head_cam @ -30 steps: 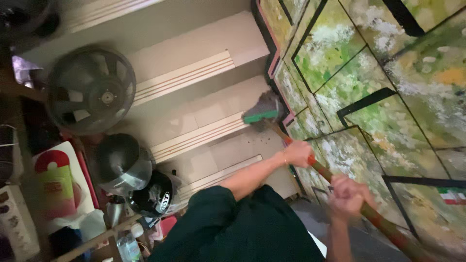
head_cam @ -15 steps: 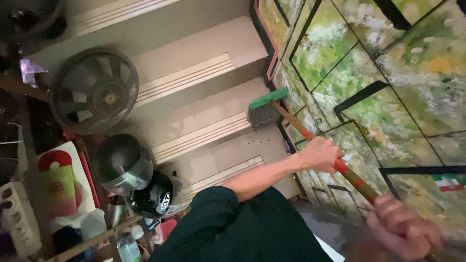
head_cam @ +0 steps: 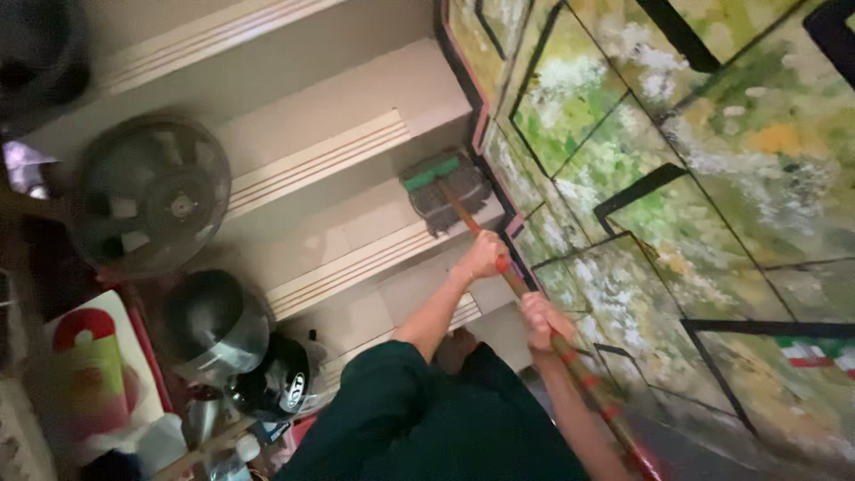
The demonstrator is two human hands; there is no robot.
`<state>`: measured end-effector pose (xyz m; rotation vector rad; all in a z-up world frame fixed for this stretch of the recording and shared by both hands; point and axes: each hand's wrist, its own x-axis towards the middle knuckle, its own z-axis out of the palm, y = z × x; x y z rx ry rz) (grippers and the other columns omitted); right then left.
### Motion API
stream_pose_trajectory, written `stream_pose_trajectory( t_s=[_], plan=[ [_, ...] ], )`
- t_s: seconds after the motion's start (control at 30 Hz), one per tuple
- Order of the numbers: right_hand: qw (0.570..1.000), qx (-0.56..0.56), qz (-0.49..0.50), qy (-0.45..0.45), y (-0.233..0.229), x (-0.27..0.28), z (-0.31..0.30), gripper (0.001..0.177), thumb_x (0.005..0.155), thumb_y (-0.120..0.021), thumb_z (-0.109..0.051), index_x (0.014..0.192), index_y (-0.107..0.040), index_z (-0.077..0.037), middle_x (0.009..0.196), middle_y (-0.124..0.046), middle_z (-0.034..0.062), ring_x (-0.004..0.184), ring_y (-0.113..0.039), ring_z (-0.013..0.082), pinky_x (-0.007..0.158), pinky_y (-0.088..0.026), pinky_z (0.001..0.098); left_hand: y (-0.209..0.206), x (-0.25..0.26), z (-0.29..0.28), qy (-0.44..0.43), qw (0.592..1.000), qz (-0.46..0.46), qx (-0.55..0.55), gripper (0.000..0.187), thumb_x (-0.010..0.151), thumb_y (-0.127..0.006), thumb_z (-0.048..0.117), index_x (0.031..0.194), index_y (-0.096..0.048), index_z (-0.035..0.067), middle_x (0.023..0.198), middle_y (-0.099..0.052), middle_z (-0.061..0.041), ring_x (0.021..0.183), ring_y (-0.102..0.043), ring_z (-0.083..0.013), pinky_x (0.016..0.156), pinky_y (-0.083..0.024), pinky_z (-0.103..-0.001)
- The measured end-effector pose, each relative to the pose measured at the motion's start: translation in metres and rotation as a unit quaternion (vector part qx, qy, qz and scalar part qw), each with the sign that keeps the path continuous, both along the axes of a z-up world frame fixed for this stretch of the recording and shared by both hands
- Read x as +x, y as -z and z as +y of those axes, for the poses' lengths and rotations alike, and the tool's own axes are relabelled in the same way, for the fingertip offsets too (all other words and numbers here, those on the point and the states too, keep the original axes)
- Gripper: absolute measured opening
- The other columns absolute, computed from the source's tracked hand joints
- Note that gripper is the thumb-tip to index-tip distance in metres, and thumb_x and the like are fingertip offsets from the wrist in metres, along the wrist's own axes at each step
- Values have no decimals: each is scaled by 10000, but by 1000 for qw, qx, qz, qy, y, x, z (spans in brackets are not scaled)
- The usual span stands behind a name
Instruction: The person mops the steps of a staircase by hand using a mop, working from the top towards the bottom.
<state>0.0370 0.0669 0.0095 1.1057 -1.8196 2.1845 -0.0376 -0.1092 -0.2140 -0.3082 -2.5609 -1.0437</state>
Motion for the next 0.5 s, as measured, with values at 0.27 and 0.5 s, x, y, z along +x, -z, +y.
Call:
stream_pose_trajectory(
  t_s=[0.27,0.5],
  plan=[
    [993,9,1,115,19,-22,37,199,887,-426,30,695,-435,-26,679,-517,108,643,-546,263,703,-524,437,5,-35,39,38,998,-32,-32,155,611,-706,268,623,-690,114,673,-657,-145,752,-628,-361,782,-461,-485],
    [987,-94,-79,101,-30,3,65,179,861,-395,1,685,-375,-30,602,-412,73,565,-416,191,598,-451,389,-2,-16,100,85,993,-76,-35,249,596,-745,316,750,-732,121,708,-665,-167,798,-642,-358,895,-490,-489]
  ],
)
